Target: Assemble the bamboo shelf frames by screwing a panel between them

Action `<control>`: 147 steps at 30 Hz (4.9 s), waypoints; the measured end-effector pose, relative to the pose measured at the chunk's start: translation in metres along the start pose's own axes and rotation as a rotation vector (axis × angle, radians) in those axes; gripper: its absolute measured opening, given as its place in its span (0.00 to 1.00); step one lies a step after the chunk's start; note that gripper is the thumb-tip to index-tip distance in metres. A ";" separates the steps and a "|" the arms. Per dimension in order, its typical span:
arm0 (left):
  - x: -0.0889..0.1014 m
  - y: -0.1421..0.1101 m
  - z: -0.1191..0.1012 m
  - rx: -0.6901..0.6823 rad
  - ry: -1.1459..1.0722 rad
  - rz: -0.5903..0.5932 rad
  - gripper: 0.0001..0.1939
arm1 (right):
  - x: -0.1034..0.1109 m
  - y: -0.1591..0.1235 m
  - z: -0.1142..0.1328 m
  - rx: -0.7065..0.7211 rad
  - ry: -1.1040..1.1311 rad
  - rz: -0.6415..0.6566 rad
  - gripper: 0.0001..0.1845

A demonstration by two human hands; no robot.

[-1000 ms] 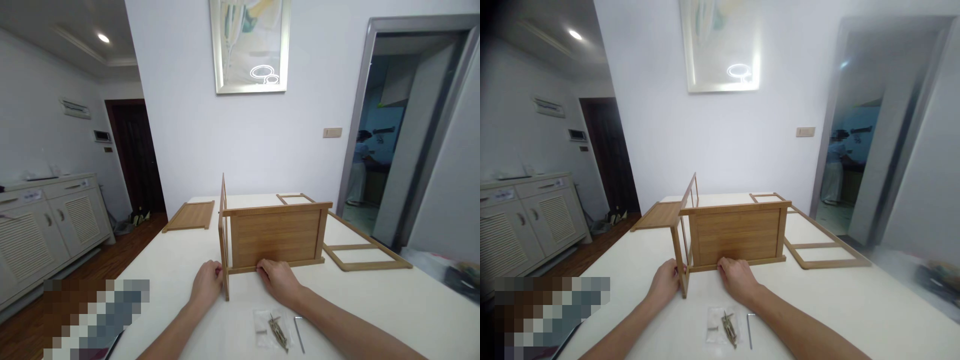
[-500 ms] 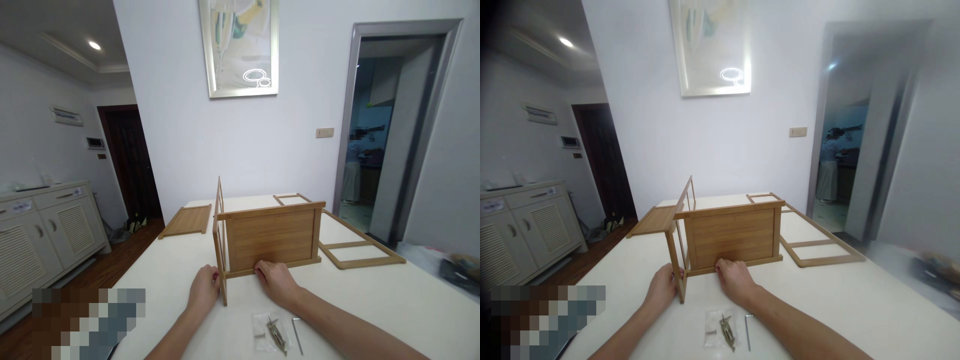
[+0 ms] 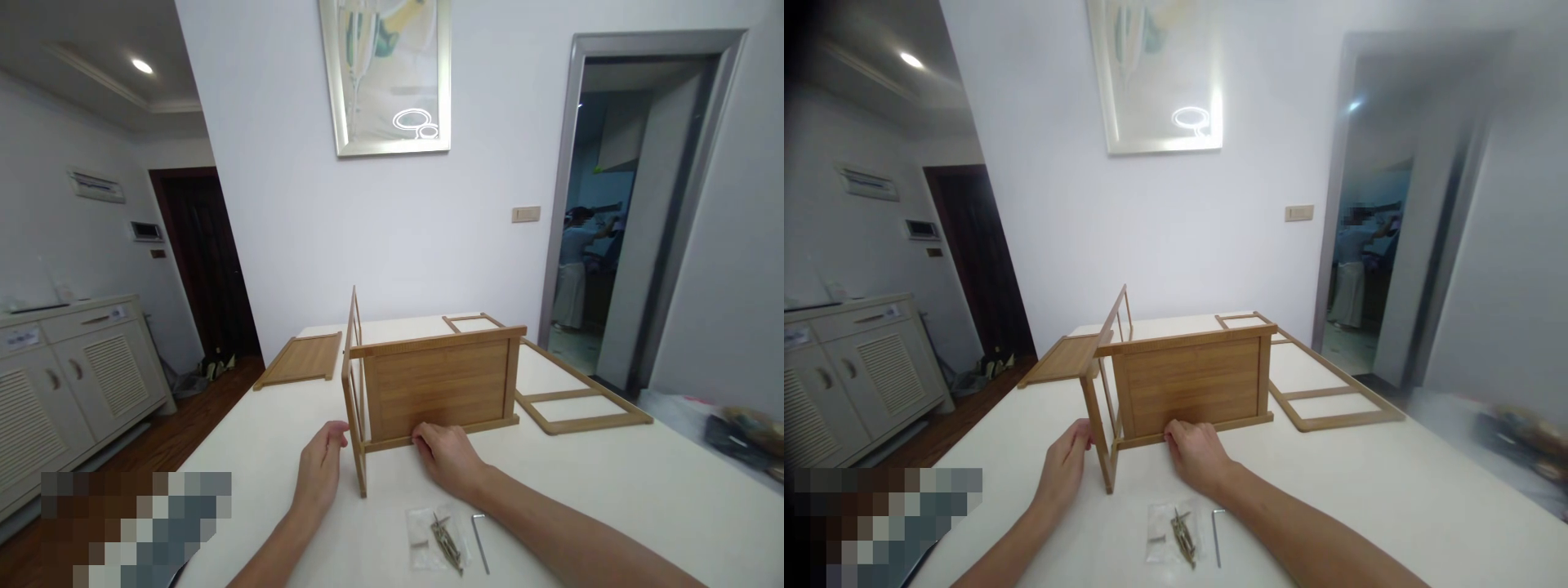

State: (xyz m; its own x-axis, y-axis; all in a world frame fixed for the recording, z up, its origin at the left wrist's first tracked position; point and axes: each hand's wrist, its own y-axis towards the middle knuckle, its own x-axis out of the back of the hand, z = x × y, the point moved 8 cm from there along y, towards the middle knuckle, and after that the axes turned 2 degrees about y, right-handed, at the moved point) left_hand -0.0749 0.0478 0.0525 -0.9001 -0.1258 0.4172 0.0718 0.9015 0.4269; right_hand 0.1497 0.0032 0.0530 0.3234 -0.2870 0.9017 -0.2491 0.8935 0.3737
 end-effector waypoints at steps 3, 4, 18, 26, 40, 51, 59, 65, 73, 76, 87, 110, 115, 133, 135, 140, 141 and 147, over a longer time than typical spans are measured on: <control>0.010 -0.006 -0.012 -0.029 -0.067 -0.038 0.26 | 0.001 -0.001 0.001 0.006 0.002 -0.007 0.09; 0.011 -0.009 -0.017 -0.044 -0.084 -0.032 0.27 | 0.001 -0.001 0.001 0.007 0.003 -0.009 0.09; -0.001 -0.017 -0.029 -0.082 -0.083 0.071 0.31 | 0.003 -0.002 0.003 0.011 -0.010 -0.003 0.10; -0.006 -0.019 -0.027 -0.082 -0.089 0.123 0.29 | 0.003 -0.003 0.002 -0.001 -0.018 0.017 0.11; -0.007 -0.018 -0.034 -0.102 -0.092 0.131 0.30 | 0.000 0.000 0.002 0.021 0.023 0.014 0.11; -0.008 -0.017 -0.024 -0.107 -0.075 0.143 0.28 | 0.002 -0.003 0.003 0.015 -0.007 0.016 0.10; -0.006 -0.018 -0.030 -0.129 -0.070 0.123 0.29 | 0.003 -0.003 0.003 0.026 0.001 0.006 0.10; -0.007 -0.018 -0.027 -0.118 -0.072 0.137 0.29 | 0.003 -0.002 0.002 0.026 0.004 0.003 0.10; -0.008 -0.018 -0.026 -0.105 -0.086 0.149 0.28 | 0.002 -0.002 0.002 0.018 -0.002 0.010 0.10; -0.008 -0.016 -0.024 -0.102 -0.096 0.149 0.28 | 0.003 -0.002 0.002 0.012 -0.005 0.014 0.10; -0.005 0.018 0.031 -0.018 0.335 0.169 0.15 | 0.001 -0.001 -0.003 -0.060 -0.035 0.032 0.09; -0.030 0.015 0.019 -0.112 0.350 0.223 0.07 | -0.006 0.005 -0.002 -0.034 -0.022 0.026 0.13; -0.025 0.016 0.018 -0.106 0.345 0.190 0.08 | -0.005 0.004 -0.001 -0.030 -0.018 0.020 0.12; -0.028 0.013 0.018 -0.099 0.361 0.243 0.10 | -0.006 0.004 -0.002 -0.019 -0.008 0.022 0.13; -0.028 0.013 0.017 -0.098 0.354 0.243 0.10 | -0.005 0.003 -0.001 -0.015 -0.005 0.019 0.14; -0.024 0.013 0.013 -0.099 0.318 0.218 0.10 | -0.003 0.003 0.000 -0.010 -0.001 0.011 0.13; -0.021 0.013 0.011 -0.098 0.308 0.209 0.11 | -0.002 0.003 0.000 -0.009 0.000 0.010 0.13; -0.011 0.011 0.006 -0.101 0.248 0.176 0.16 | -0.001 0.002 0.000 -0.009 0.004 0.011 0.12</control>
State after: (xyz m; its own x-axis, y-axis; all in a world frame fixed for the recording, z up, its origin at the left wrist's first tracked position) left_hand -0.0666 0.0618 0.0482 -0.7389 -0.0801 0.6690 0.2701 0.8744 0.4030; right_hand 0.1486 0.0054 0.0525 0.3243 -0.2762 0.9047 -0.2440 0.8996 0.3621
